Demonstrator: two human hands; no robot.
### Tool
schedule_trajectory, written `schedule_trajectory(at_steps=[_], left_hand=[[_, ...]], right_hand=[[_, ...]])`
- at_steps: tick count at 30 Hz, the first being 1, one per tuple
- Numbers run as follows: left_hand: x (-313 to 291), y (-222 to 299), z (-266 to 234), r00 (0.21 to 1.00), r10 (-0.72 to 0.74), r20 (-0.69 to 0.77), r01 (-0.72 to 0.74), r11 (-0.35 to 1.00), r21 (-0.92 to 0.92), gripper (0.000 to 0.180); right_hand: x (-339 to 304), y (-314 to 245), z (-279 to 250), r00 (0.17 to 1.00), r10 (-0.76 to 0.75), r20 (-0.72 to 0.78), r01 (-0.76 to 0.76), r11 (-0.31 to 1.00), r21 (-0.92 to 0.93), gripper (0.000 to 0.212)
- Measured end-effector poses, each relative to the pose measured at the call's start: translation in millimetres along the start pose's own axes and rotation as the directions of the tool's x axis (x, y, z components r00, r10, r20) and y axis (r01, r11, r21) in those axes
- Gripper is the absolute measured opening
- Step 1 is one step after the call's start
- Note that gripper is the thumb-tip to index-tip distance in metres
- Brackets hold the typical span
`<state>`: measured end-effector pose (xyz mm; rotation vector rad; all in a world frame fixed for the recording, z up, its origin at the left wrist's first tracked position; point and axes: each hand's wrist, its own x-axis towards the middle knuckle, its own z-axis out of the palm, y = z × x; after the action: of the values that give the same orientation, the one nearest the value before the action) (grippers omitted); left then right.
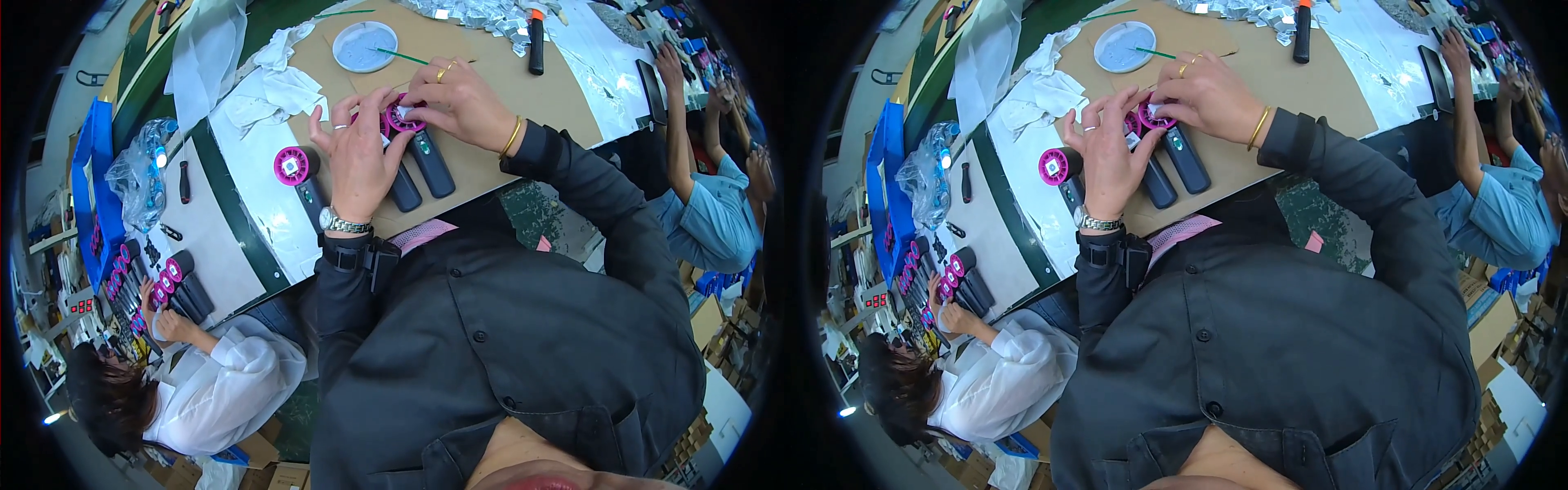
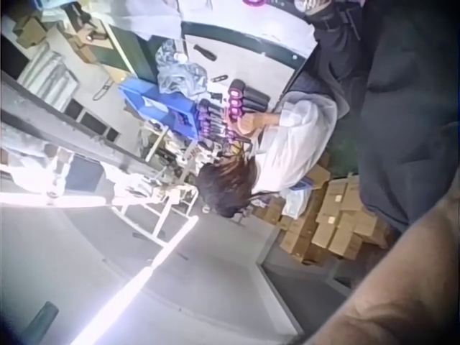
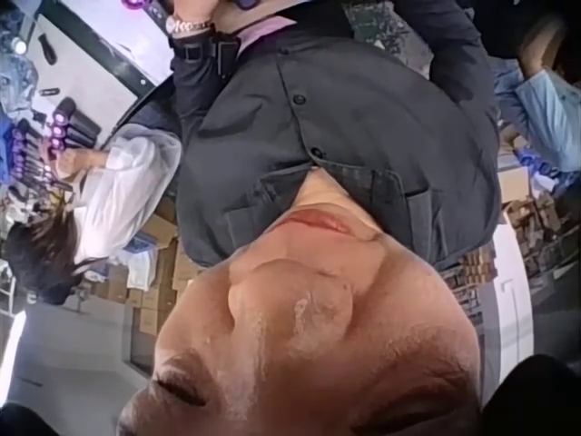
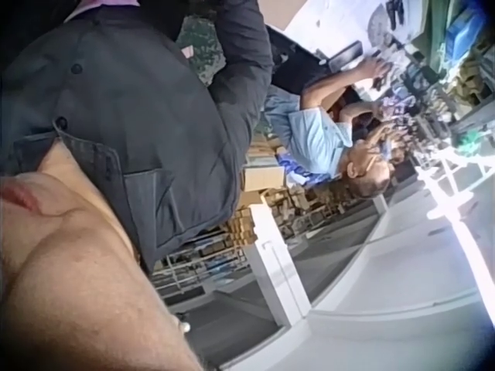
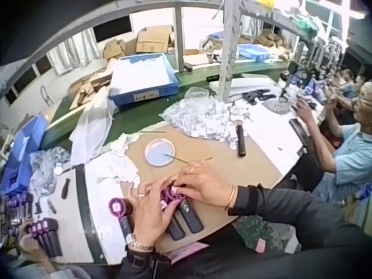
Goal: The person picks up a small square component and places it onto the center of a handheld fan, then applies a substance using a thin applicator. They wipe the fan with a cloth and fit a cylindrical cover over the fan head before setting it aside.
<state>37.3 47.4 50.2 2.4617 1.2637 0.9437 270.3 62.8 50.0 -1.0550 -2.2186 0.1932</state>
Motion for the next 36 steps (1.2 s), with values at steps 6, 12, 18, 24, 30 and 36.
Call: schedule_trajectory(at_steps=[6, 12, 18, 24, 30, 36], left_hand=[[-1, 0, -2, 1.0, 0.006, 0.0, -0.006, 1.0, 0.005, 0.063], [0, 0, -1, 1.0, 0.008, 0.013, -0.008, 1.0, 0.014, 0.063], [-1, 1, -2, 1.0, 0.006, 0.028, -0.006, 1.0, 0.012, 0.061], [-12, 2, -15, 0.998, 0.0, -0.065, -0.004, 0.998, -0.055, 0.074], [-31, -16, -28, 0.994, -0.078, -0.072, 0.071, 0.994, -0.086, 0.078], [-37, -20, -23, 0.993, -0.099, -0.066, 0.095, 0.993, -0.068, 0.075]], right_hand=[[-1, 0, 4, 0.996, 0.085, -0.004, -0.084, 0.991, 0.105, 0.02], [-5, -16, -1, 0.999, 0.021, -0.035, -0.024, 0.997, -0.077, 0.019], [-15, -11, 8, 0.995, 0.086, -0.042, -0.086, 0.996, 0.001, 0.02], [-12, -30, 0, 0.994, 0.007, -0.11, -0.014, 0.998, -0.063, 0.029], [-1, -47, 1, 0.994, -0.091, -0.06, 0.086, 0.993, -0.078, 0.029], [11, -51, 9, 0.993, -0.117, 0.017, 0.118, 0.988, -0.097, 0.028]])
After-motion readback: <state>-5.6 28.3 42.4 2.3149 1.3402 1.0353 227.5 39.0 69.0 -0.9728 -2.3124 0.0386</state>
